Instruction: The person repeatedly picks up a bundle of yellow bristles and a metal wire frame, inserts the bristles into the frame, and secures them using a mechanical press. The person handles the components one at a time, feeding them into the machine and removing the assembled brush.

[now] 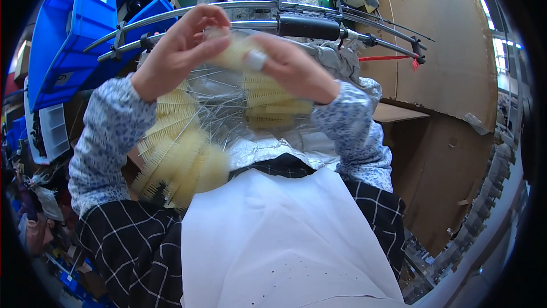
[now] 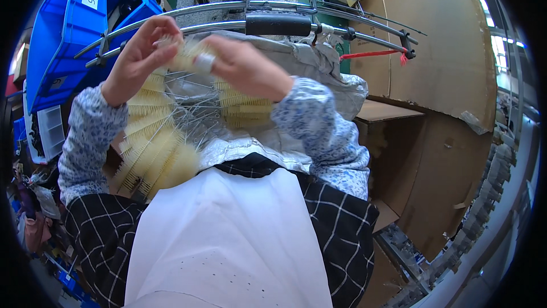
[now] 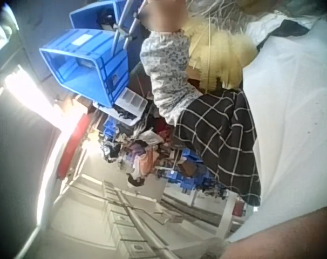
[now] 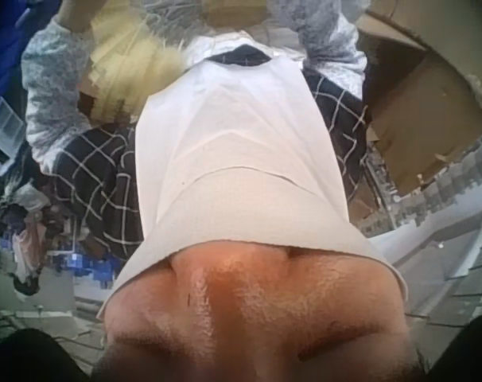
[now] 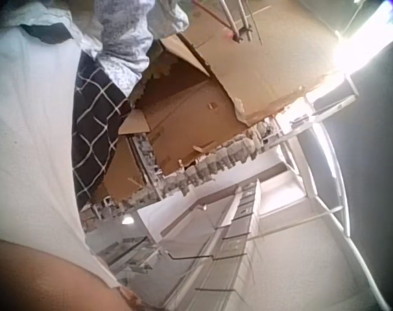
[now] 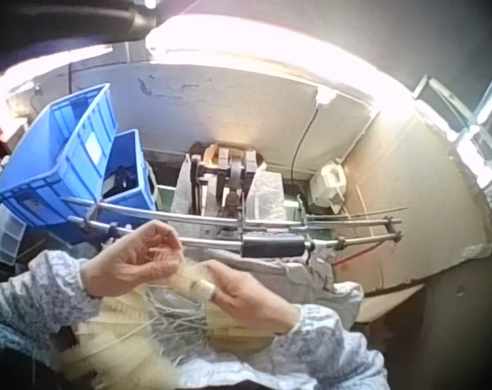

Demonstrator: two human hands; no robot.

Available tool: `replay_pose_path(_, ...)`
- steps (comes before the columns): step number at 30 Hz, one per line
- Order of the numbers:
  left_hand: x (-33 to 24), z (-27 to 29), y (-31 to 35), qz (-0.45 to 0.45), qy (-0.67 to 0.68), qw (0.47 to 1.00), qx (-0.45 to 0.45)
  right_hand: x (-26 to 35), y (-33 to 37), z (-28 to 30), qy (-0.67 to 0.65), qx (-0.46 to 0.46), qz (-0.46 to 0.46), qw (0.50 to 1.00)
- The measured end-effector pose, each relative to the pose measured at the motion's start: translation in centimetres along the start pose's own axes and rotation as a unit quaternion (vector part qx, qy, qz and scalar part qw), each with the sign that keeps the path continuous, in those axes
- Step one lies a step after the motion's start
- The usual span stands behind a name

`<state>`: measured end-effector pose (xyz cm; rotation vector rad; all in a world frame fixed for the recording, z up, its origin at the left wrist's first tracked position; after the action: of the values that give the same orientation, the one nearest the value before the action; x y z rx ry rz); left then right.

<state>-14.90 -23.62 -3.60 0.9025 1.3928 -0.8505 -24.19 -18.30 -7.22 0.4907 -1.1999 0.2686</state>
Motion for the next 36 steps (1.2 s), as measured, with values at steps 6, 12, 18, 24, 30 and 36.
replay_pose_path(6, -2.1, 0.3, 11.6, 0.263, -0.29, 0.912, 0.125, -5.0, 0.4, 13.8, 0.441, -0.36, -0.104, 0.816)
replay_pose_path(12, -2.1, -1.6, 18.5, 0.36, -0.339, 0.868, 0.037, -7.5, -1.0, 15.9, 0.504, -0.345, -0.177, 0.772)
replay_pose_path(18, -1.0, -2.7, 20.6, 0.341, -0.319, 0.883, -0.051, -7.9, -1.0, 15.9, 0.505, -0.339, -0.172, 0.775)
replay_pose_path(24, -2.7, 0.3, 21.3, 0.241, -0.229, 0.925, -0.185, -8.2, -0.9, 16.1, 0.501, -0.334, -0.152, 0.784)
replay_pose_path(30, -6.1, 2.7, 21.5, 0.091, -0.211, 0.925, -0.303, -8.8, -2.1, 17.2, 0.53, -0.319, -0.15, 0.771)
replay_pose_path(36, -6.5, 1.9, 18.2, 0.032, -0.238, 0.937, -0.255, -8.5, -3.6, 17.2, 0.583, -0.356, -0.074, 0.726)
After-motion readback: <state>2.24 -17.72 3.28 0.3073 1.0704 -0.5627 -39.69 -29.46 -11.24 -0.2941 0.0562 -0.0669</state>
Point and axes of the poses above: each hand's wrist, its own y-axis away from the middle knuckle, its own z-axis out of the back of the hand, x = y × z, the point moved 9 cm from there along -y, towards the middle knuckle, and after that the axes turned 7 degrees about x, right-handed, at the moved point
